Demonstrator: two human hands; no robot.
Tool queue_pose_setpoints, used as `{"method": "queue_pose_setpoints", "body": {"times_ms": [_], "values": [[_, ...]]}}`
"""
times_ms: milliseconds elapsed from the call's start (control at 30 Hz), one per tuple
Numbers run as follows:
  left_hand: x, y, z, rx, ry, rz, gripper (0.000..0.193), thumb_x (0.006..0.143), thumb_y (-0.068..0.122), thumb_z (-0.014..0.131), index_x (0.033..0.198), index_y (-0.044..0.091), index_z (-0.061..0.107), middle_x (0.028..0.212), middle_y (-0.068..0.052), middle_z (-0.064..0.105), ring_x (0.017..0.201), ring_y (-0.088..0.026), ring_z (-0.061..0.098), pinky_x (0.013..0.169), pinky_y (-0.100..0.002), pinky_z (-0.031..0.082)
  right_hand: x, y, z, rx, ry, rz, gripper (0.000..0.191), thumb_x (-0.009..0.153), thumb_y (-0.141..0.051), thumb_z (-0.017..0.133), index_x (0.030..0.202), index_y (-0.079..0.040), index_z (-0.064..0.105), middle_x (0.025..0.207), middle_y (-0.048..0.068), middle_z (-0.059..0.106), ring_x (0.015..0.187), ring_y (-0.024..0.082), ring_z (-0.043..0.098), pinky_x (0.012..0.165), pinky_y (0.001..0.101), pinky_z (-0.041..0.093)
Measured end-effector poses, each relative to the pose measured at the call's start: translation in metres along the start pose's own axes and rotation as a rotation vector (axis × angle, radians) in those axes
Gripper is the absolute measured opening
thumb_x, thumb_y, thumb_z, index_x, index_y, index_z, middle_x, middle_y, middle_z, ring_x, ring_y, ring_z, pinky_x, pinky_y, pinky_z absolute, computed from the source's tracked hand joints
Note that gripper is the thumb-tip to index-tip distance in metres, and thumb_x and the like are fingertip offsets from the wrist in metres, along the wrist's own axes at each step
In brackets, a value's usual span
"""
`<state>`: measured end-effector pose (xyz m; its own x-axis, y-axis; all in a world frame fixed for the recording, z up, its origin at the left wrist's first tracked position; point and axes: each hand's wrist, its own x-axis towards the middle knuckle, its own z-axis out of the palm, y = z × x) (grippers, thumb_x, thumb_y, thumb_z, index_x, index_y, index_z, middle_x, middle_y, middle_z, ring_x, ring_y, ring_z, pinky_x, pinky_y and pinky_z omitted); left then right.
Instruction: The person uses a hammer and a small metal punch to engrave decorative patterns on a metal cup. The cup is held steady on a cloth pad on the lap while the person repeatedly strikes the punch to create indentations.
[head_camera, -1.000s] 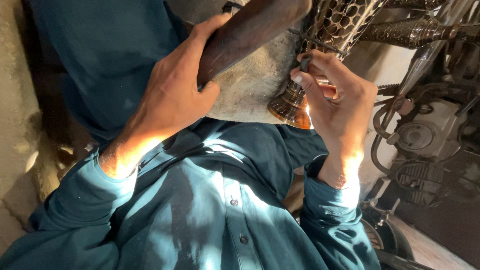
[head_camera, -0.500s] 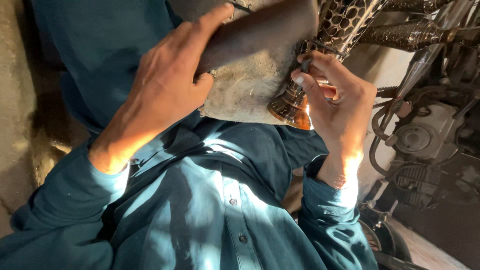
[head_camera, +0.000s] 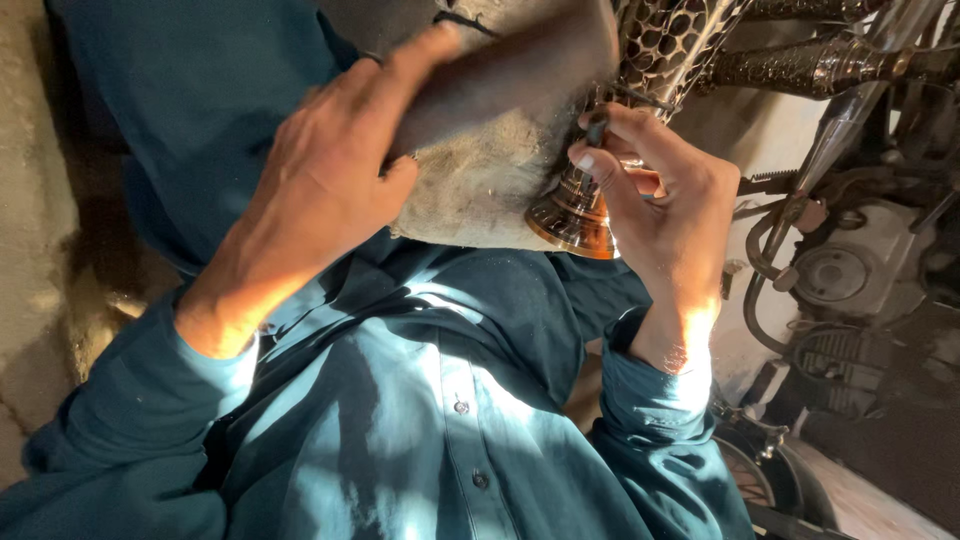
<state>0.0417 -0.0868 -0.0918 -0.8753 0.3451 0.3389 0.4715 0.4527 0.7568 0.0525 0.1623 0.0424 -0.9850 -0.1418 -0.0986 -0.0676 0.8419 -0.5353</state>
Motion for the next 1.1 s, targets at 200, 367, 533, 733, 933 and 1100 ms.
{"method": "queue_pose_setpoints", "body": {"times_ms": [200,367,533,733,933,1100], "values": [[0.003,0.008,0.001,-0.038,-0.032,-0.064,0.078,0.091,0.001,0.076,0.158,0.020,0.041,0.110,-0.013,0.062,0.098,-0.032,0.066,0.088,-0.047,0.055,0.000,0.006,-0.004,-0.008,0.006,-0.040,0.029,0.101,0.000,0.075,0.130,-0.002,0.070,0.119,0.011,0.077,0.107,0.019,0.077,0.083,0.0295,0.067],[0.007,0.011,-0.002,-0.019,-0.017,-0.030,0.082,0.088,-0.001,0.074,0.159,0.019,0.039,0.105,-0.012,0.061,0.096,-0.031,0.067,0.090,-0.048,0.056,0.000,0.007,-0.009,0.040,-0.016,-0.046,0.026,0.103,0.002,0.072,0.129,0.001,0.069,0.118,0.012,0.077,0.109,0.019,0.077,0.087,0.0298,0.068],[0.010,0.014,-0.003,0.135,-0.045,-0.019,0.081,0.090,-0.001,0.075,0.159,0.023,0.042,0.100,-0.009,0.060,0.096,-0.030,0.067,0.095,-0.048,0.055,-0.001,0.008,-0.013,0.051,-0.010,-0.054,0.027,0.102,0.003,0.073,0.129,0.002,0.070,0.121,0.014,0.076,0.107,0.020,0.077,0.083,0.0292,0.068],[0.011,0.019,-0.004,0.137,-0.093,-0.048,0.079,0.088,-0.001,0.075,0.158,0.020,0.045,0.096,-0.011,0.059,0.090,-0.029,0.066,0.092,-0.048,0.056,-0.001,0.009,-0.017,0.097,0.003,-0.030,0.029,0.099,0.005,0.074,0.128,0.003,0.069,0.120,0.014,0.076,0.105,0.020,0.077,0.083,0.0286,0.068],[0.011,0.019,-0.002,0.207,-0.062,0.001,0.081,0.088,0.000,0.075,0.159,0.021,0.043,0.096,-0.011,0.058,0.090,-0.029,0.065,0.095,-0.049,0.056,-0.003,0.008,-0.020,0.154,-0.011,0.004,0.029,0.100,0.007,0.071,0.128,0.005,0.070,0.120,0.014,0.076,0.107,0.020,0.078,0.083,0.0277,0.067],[0.011,0.021,0.002,0.041,-0.018,0.018,0.079,0.091,-0.002,0.071,0.160,0.019,0.039,0.106,-0.011,0.056,0.098,-0.027,0.064,0.098,-0.047,0.053,-0.002,0.015,-0.022,0.160,0.019,-0.051,0.028,0.100,0.008,0.073,0.127,0.006,0.068,0.120,0.015,0.074,0.108,0.021,0.078,0.084,0.0270,0.068]]}}
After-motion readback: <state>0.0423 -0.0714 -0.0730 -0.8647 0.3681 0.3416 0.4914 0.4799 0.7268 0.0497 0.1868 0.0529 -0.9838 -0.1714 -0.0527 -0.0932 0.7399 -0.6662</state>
